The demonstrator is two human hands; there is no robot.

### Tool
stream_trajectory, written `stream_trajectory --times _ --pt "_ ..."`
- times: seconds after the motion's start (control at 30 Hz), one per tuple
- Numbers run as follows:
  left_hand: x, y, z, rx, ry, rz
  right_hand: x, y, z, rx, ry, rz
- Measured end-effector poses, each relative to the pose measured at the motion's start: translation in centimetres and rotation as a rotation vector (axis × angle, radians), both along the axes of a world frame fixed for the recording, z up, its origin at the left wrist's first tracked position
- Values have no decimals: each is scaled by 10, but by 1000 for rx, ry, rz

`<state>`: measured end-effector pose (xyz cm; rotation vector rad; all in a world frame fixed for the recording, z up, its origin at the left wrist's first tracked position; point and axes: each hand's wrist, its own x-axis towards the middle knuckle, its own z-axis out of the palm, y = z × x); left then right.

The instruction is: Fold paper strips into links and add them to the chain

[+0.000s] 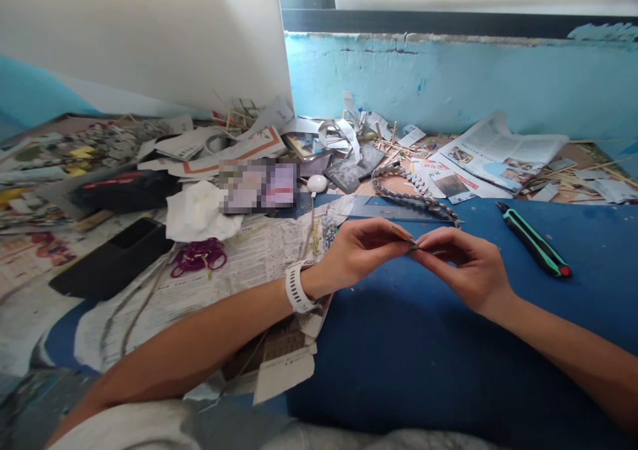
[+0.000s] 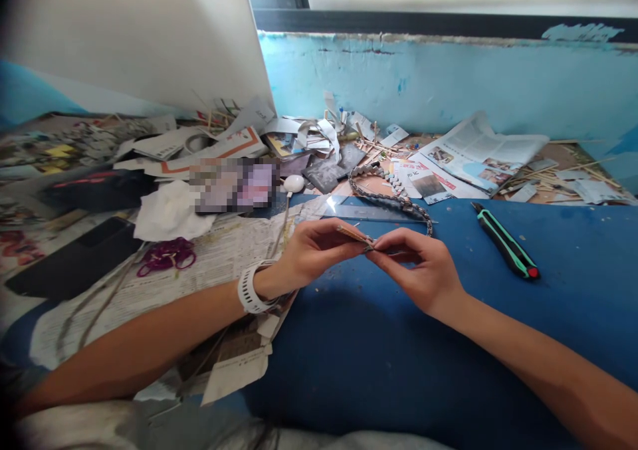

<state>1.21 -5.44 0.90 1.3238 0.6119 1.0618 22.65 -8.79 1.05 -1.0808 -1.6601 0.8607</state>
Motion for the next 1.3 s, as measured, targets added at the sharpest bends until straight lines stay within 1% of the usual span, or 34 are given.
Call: stream_trajectory --times 0.1,0.23,0.33,0.47,0.53,0.6,0.67,0.87,0.97,1.17,1.3 --pt "-1 0 0 13 -2 -9 0 1 0 -52 37 1" --pt "-2 -3 1 41 30 -64 0 2 0 -40 60 32" --pt "-2 -6 0 106 85 -14 -1 0 -1 -29 47 39" --pt "-2 -5 -2 131 116 59 -1 -2 -1 -124 13 23" --pt "-2 -5 -3 123 111 70 -1 -2 1 -162 -31 65" --pt "-2 -5 -3 113 111 74 -1 -2 3 -155 -67 118" --pt "-2 -5 -3 108 112 82 -2 -2 4 -137 -78 139" --pt "3 -4 -4 96 90 119 -3 -5 6 -187 -46 64" --pt "3 -4 -3 95 81 124 -3 -6 8 -199 -32 51" --pt "4 -4 0 70 30 100 -4 -6 8 -192 -35 79" --pt "4 -4 1 19 -3 43 -2 -5 8 -174 -43 51"
